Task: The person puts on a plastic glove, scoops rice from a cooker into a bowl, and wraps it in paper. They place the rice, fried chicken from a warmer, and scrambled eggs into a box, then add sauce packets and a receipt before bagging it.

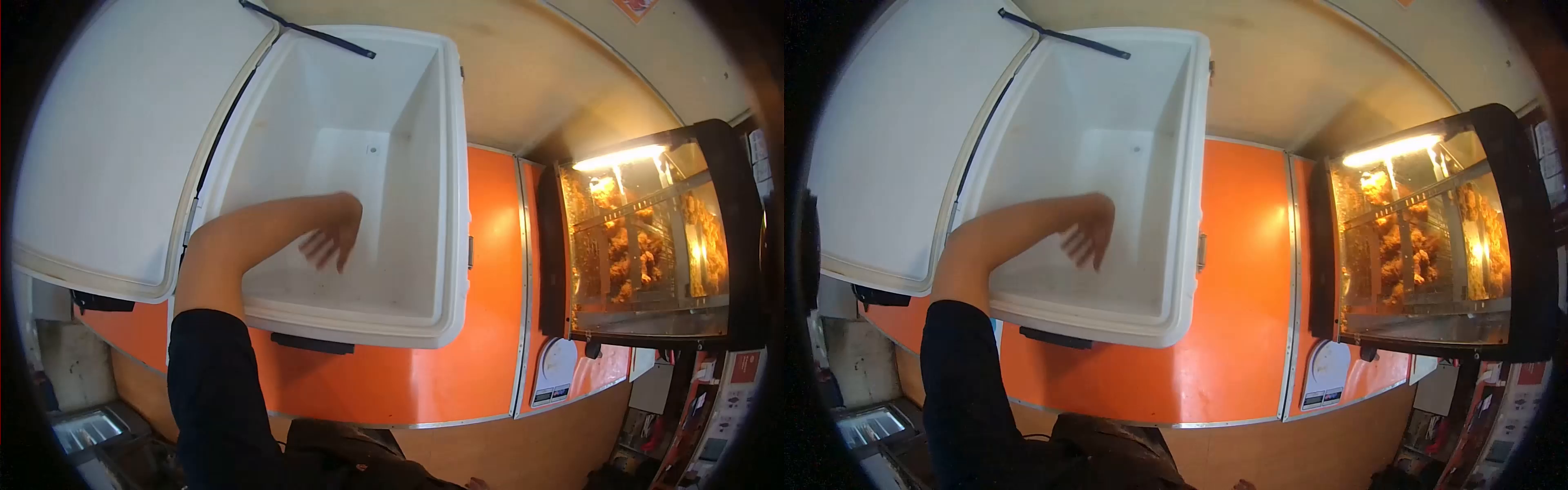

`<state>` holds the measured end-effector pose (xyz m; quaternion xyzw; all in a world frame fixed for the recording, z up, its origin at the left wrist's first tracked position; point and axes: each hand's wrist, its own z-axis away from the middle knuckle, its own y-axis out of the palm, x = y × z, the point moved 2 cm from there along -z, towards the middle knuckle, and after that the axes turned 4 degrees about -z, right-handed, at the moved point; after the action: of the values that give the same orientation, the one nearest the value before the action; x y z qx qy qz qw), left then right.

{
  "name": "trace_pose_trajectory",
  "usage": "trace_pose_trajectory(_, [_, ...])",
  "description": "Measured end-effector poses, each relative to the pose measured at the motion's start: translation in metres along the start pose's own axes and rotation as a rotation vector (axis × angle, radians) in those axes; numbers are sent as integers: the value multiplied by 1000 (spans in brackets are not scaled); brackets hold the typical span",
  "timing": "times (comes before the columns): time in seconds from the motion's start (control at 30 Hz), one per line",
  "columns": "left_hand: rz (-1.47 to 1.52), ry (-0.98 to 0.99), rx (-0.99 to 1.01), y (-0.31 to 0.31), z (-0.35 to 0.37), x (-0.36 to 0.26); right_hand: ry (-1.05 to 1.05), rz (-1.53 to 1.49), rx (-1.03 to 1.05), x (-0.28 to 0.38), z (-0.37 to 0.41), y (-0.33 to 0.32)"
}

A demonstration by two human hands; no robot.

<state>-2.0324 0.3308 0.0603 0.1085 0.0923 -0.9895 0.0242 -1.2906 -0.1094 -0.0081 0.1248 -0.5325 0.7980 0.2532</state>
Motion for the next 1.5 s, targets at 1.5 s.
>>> trace_pose_trajectory(1.5, [1494, 1488, -95, 137, -73, -914, -414, -512, -940, -24, -271, -377])
